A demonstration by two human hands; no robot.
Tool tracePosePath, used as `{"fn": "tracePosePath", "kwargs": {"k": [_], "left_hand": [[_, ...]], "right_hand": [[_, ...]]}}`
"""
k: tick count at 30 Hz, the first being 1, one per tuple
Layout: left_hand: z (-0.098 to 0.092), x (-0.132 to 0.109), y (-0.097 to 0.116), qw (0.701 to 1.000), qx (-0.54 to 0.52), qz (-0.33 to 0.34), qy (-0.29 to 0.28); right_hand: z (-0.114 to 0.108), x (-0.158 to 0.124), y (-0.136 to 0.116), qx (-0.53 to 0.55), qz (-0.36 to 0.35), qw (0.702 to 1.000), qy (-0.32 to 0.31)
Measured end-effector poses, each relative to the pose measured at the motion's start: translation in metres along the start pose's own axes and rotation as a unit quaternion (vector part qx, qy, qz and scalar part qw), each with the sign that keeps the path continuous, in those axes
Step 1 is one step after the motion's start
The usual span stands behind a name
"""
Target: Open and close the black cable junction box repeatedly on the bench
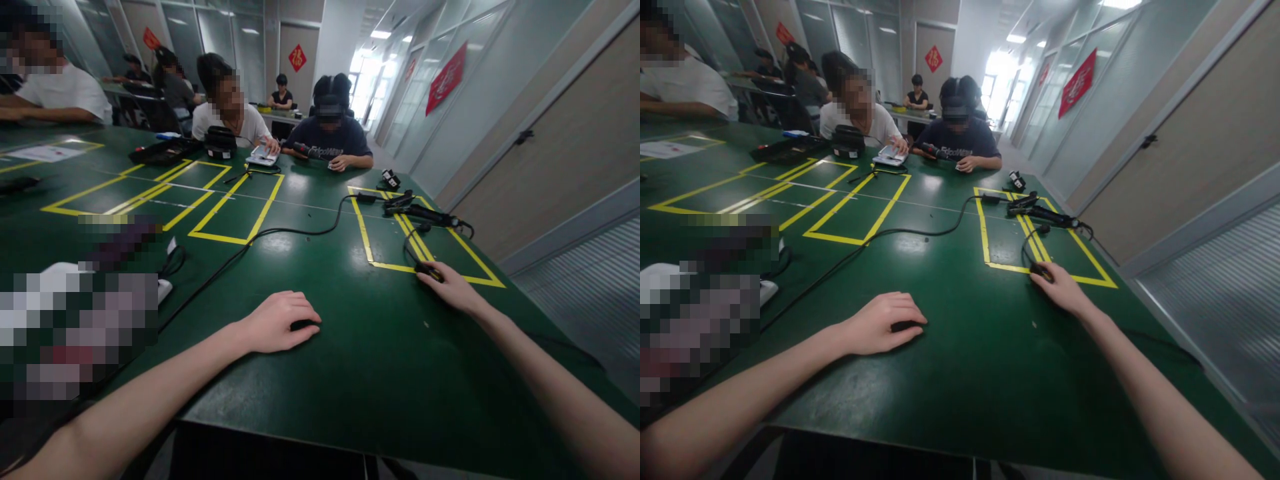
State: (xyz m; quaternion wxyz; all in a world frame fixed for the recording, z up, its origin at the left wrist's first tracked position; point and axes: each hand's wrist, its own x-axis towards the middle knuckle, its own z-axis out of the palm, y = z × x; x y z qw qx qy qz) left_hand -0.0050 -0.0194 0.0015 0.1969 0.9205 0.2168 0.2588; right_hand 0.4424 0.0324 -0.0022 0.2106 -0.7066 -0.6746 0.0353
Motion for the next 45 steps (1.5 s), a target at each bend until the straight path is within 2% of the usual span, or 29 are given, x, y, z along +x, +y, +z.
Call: {"fn": "tracePosePath", "kwargs": {"k": [3, 5, 9, 11, 14, 17, 20, 22, 26, 30, 35, 41, 45], "left_hand": [[0.0, 0.001, 0.0, 1.0, -0.001, 0.004, 0.0], [-0.001, 0.002, 0.002, 1.0, -0.002, 0.012, 0.004], [-0.004, 0.003, 0.007, 0.999, -0.005, 0.027, 0.043], [-0.006, 0.003, 0.009, 0.997, -0.011, 0.032, 0.069], [-0.008, 0.003, 0.01, 0.996, -0.017, 0.031, 0.083], [-0.009, 0.003, 0.01, 0.997, -0.021, 0.016, 0.076], [-0.009, 0.002, 0.009, 0.998, -0.021, 0.01, 0.058], [-0.007, 0.002, 0.009, 0.999, -0.011, 0.014, 0.044], [-0.002, 0.001, 0.011, 1.0, 0.023, -0.003, 0.012], [0.002, 0.0, 0.012, 0.997, 0.053, -0.048, -0.006], [0.003, 0.003, 0.01, 0.993, 0.081, -0.084, -0.003], [-0.001, 0.005, 0.008, 0.994, 0.067, -0.079, -0.021], [-0.005, 0.004, 0.002, 0.996, 0.049, -0.051, -0.047]], "right_hand": [[0.013, -0.028, -0.039, 0.088, -0.075, 0.992, -0.049], [0.019, -0.051, -0.073, 0.136, -0.142, 0.977, -0.086], [0.029, -0.099, -0.148, 0.189, -0.303, 0.921, -0.157], [0.032, -0.114, -0.18, 0.195, -0.365, 0.891, -0.186], [0.037, -0.12, -0.207, 0.18, -0.424, 0.867, -0.189], [0.038, -0.112, -0.208, 0.177, -0.449, 0.867, -0.126], [0.03, -0.102, -0.193, 0.192, -0.452, 0.869, -0.053], [0.018, -0.095, -0.18, 0.191, -0.449, 0.872, -0.036], [-0.001, -0.085, -0.156, 0.13, -0.434, 0.886, -0.105], [0.003, -0.087, -0.143, 0.114, -0.408, 0.892, -0.16], [0.012, -0.096, -0.147, 0.145, -0.41, 0.89, -0.135], [0.014, -0.1, -0.15, 0.146, -0.38, 0.911, -0.071], [0.02, -0.1, -0.15, 0.148, -0.344, 0.924, -0.079]]}}
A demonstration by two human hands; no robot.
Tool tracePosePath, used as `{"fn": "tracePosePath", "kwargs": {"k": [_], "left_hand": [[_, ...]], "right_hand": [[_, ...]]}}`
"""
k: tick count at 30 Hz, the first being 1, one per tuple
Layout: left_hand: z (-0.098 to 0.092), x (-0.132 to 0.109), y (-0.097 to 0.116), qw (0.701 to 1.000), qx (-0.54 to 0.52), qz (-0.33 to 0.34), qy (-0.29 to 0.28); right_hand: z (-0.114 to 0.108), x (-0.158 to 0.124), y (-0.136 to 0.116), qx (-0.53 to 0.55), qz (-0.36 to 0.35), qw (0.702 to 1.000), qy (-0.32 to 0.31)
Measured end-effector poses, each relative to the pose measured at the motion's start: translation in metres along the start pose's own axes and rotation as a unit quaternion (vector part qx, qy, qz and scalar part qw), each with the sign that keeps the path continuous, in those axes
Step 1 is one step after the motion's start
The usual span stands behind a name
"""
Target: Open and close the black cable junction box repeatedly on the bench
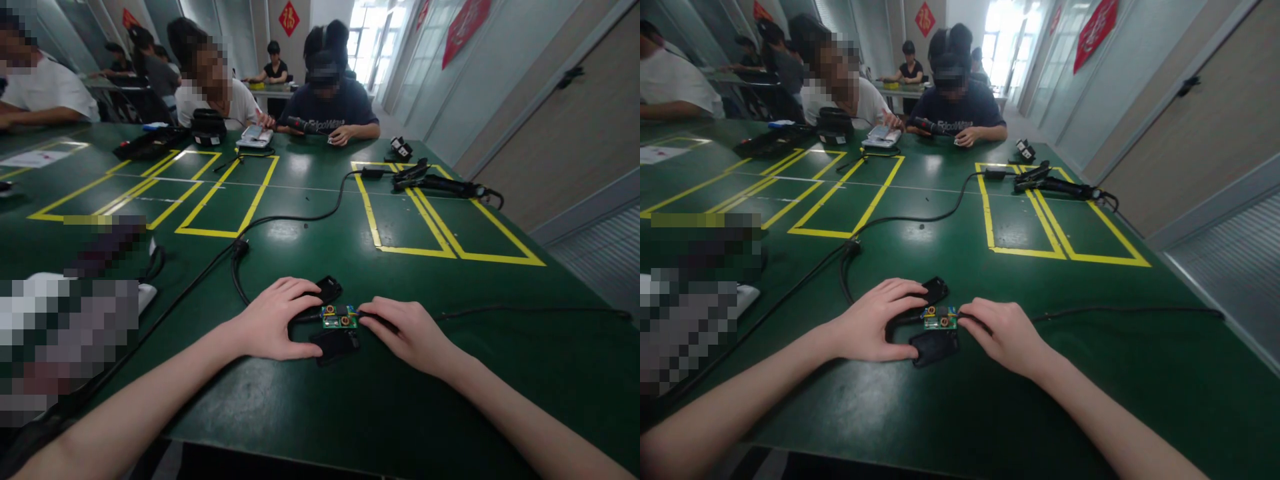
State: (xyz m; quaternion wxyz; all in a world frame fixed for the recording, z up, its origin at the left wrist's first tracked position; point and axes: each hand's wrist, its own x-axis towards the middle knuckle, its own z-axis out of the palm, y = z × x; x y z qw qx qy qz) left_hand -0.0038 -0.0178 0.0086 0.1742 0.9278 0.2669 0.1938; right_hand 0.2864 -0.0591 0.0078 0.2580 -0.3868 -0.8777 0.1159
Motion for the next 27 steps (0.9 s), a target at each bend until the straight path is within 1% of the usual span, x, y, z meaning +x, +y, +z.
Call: {"fn": "tracePosePath", "kwargs": {"k": [5, 8, 10, 14, 19, 22, 25, 27], "left_hand": [[-0.004, 0.0, -0.005, 0.999, -0.024, 0.021, -0.017], [-0.004, 0.001, -0.006, 0.999, -0.034, 0.02, -0.021], [-0.003, 0.002, -0.005, 0.999, -0.041, 0.015, -0.02], [0.003, 0.006, -0.003, 0.999, -0.039, 0.004, -0.023], [0.009, 0.01, -0.003, 0.999, -0.017, -0.031, 0.033], [0.01, 0.012, -0.005, 0.997, -0.016, -0.034, 0.065], [0.01, 0.012, -0.007, 0.996, -0.01, -0.031, 0.088], [0.01, 0.013, -0.008, 0.995, -0.005, -0.031, 0.089]], "right_hand": [[0.007, -0.001, 0.002, 0.04, 0.049, 0.998, -0.026], [0.009, -0.001, 0.003, 0.048, 0.047, 0.997, -0.041], [0.009, -0.001, 0.003, 0.028, 0.037, 0.998, -0.048], [0.011, 0.003, 0.001, -0.047, 0.031, 0.996, -0.062], [0.015, 0.008, -0.003, -0.046, 0.06, 0.996, -0.048], [0.016, 0.009, -0.003, -0.038, 0.07, 0.996, -0.038], [0.016, 0.01, -0.002, -0.048, 0.065, 0.996, -0.039], [0.016, 0.01, -0.002, -0.071, 0.051, 0.995, -0.047]]}}
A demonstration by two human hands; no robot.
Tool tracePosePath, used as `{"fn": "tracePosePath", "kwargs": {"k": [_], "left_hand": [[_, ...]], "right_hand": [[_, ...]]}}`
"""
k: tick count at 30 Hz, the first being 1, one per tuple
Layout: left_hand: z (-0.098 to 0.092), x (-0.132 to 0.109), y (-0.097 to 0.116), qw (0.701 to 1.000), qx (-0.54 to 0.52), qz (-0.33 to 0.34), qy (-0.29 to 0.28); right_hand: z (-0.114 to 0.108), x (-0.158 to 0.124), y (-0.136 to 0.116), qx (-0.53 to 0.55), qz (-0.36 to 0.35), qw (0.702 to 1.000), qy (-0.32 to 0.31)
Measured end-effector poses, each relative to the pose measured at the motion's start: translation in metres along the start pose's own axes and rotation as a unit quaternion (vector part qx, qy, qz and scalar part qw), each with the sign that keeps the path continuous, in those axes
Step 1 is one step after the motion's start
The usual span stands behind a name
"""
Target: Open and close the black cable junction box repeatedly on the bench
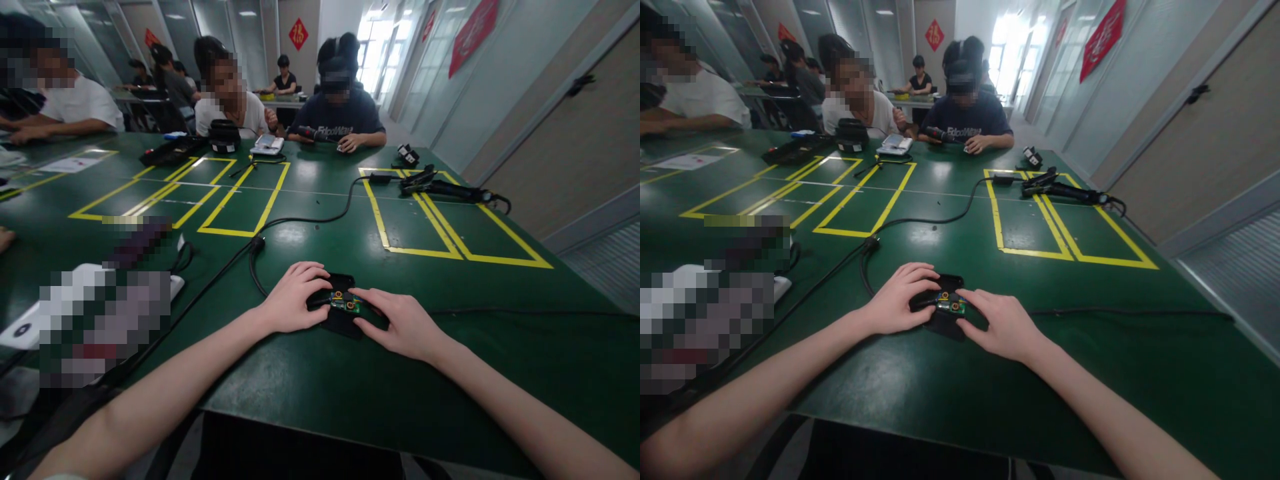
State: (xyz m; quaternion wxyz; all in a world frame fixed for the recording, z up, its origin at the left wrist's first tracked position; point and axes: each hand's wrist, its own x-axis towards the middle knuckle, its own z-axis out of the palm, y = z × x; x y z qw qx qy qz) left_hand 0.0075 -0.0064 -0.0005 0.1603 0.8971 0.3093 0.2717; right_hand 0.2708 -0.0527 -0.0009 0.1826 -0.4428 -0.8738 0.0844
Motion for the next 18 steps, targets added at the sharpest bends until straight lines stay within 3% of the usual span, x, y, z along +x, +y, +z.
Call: {"fn": "tracePosePath", "kwargs": {"k": [10, 18], "left_hand": [[0.001, 0.003, -0.01, 1.0, 0.01, 0.008, -0.005], [0.001, 0.004, -0.016, 0.997, -0.047, 0.018, 0.055]], "right_hand": [[0.006, 0.005, 0.001, -0.122, -0.008, 0.992, -0.034], [0.009, 0.011, 0.001, -0.036, 0.044, 0.998, -0.006]]}}
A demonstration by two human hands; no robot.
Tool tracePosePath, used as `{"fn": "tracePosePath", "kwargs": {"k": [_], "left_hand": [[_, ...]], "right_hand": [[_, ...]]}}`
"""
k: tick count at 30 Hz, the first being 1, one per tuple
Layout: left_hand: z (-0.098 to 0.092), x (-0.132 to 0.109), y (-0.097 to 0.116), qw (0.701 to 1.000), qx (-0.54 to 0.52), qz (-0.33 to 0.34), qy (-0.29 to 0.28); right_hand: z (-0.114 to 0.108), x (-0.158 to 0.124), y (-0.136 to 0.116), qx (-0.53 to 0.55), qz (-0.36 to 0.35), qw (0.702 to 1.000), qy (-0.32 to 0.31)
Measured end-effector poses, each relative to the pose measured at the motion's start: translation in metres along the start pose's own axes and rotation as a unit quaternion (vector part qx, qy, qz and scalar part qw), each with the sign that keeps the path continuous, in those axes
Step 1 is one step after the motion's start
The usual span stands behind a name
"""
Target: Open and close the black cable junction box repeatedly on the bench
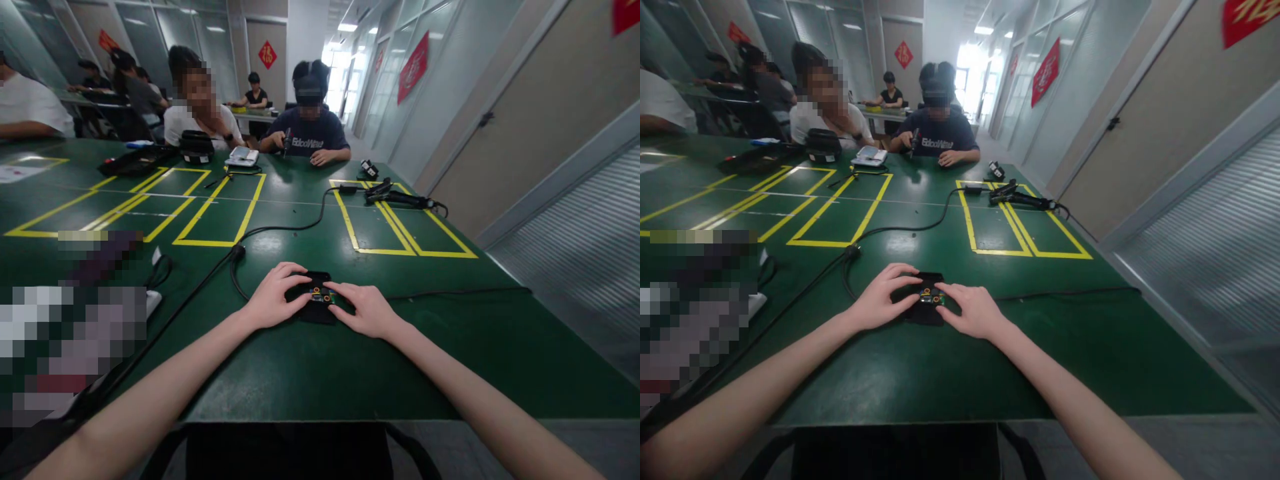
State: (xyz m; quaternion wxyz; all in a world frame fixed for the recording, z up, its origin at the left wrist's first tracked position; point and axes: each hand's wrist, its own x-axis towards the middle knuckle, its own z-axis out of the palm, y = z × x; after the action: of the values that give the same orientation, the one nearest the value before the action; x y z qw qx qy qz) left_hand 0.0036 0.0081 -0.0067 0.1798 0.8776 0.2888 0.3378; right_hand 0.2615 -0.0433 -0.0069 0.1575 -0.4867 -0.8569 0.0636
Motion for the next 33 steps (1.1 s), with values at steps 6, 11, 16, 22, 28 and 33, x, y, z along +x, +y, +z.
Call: {"fn": "tracePosePath", "kwargs": {"k": [6, 11, 16, 22, 28, 33], "left_hand": [[-0.006, -0.004, -0.003, 0.999, -0.004, -0.027, 0.016], [-0.013, -0.011, -0.005, 0.998, -0.001, -0.065, -0.026], [-0.021, -0.014, -0.003, 0.998, 0.017, -0.031, -0.046], [-0.022, -0.011, 0.0, 0.997, 0.028, -0.006, -0.07], [-0.022, -0.012, 0.0, 0.996, 0.034, -0.008, -0.082], [-0.027, -0.012, 0.003, 0.992, 0.06, -0.026, -0.106]], "right_hand": [[-0.002, 0.003, -0.003, 0.037, 0.026, 0.999, 0.015], [-0.005, 0.005, -0.006, -0.007, 0.022, 0.999, -0.026], [-0.011, 0.011, -0.01, -0.032, 0.022, 0.996, -0.079], [-0.012, 0.01, -0.011, -0.014, 0.019, 0.997, -0.079], [-0.008, 0.01, -0.009, 0.025, 0.036, 0.999, -0.032], [-0.005, 0.011, -0.011, 0.047, 0.067, 0.996, -0.025]]}}
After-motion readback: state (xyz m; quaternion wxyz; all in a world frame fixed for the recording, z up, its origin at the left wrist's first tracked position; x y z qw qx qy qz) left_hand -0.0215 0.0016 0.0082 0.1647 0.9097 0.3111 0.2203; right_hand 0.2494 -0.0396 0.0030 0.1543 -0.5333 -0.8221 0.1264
